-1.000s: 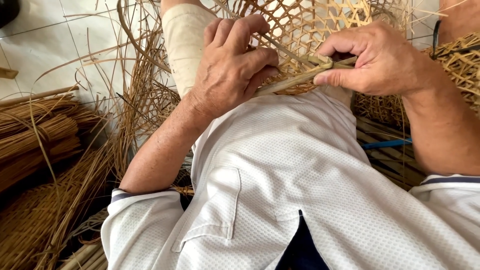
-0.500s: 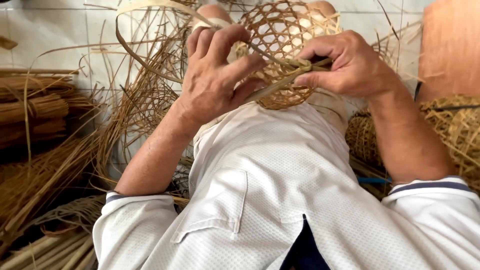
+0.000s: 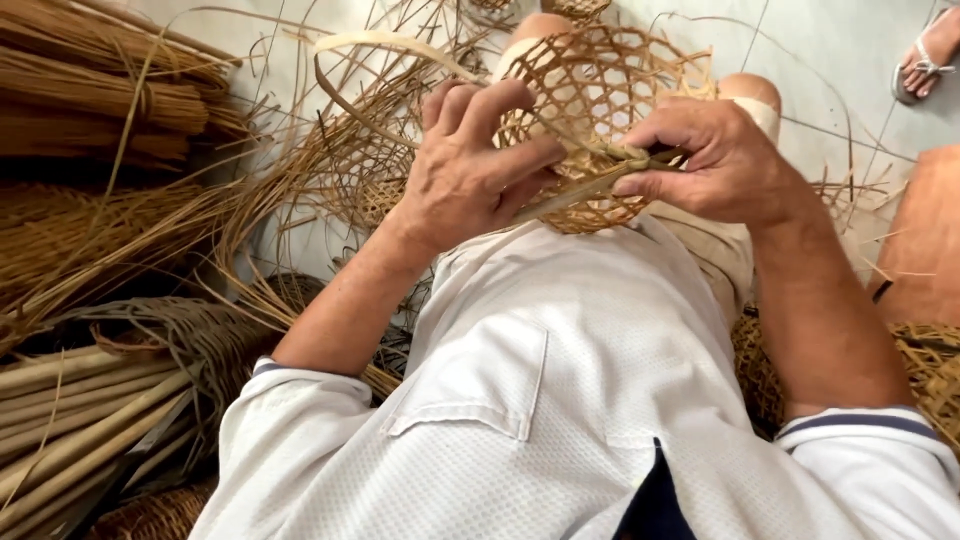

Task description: Weaving a basket using thin strips of wood or rattan, involving intricate hand movements to thread and tighten the weave.

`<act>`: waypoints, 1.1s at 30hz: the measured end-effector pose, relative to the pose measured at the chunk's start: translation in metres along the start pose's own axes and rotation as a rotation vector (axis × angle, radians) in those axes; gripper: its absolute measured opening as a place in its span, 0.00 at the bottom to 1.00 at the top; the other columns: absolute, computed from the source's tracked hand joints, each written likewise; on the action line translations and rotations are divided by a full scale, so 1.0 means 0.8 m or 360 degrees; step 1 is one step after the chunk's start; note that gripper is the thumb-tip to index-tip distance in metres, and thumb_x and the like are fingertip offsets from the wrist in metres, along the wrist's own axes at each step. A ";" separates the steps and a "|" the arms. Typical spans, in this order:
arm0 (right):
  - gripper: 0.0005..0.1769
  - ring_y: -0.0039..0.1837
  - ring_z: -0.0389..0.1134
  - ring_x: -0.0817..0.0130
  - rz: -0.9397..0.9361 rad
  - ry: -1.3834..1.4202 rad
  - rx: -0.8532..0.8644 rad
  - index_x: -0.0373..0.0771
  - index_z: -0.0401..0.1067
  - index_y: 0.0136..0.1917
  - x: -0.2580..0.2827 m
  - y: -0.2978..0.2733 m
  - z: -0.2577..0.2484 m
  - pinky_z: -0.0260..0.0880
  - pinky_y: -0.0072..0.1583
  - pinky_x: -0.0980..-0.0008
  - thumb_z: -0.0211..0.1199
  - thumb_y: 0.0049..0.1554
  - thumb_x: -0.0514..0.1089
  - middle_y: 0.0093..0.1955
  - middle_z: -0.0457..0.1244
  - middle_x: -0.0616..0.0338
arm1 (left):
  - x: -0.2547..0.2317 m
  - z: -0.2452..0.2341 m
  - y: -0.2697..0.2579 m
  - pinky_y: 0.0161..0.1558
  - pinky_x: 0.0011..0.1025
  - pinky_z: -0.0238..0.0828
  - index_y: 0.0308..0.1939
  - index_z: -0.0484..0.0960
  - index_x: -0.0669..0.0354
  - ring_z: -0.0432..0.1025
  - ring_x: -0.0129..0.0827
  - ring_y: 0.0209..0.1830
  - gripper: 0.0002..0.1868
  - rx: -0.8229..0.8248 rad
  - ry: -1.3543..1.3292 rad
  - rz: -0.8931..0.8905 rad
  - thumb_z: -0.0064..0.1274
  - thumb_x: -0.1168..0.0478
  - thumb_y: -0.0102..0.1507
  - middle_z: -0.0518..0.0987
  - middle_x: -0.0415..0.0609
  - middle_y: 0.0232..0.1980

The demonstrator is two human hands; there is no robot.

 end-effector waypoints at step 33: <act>0.10 0.32 0.55 0.79 0.0397 -0.0025 0.0046 0.33 0.77 0.51 0.006 -0.007 -0.004 0.52 0.35 0.79 0.73 0.55 0.29 0.35 0.65 0.65 | -0.008 -0.011 0.026 0.57 0.45 0.70 0.57 0.77 0.54 0.71 0.42 0.56 0.17 0.0359 -0.0237 -0.0074 0.66 0.56 0.70 0.76 0.49 0.61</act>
Point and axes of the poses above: each hand's wrist, its own y-axis towards the middle knuckle, its own z-axis out of the palm, x = y × z, the point moved 6 cm from there along y, towards the middle knuckle
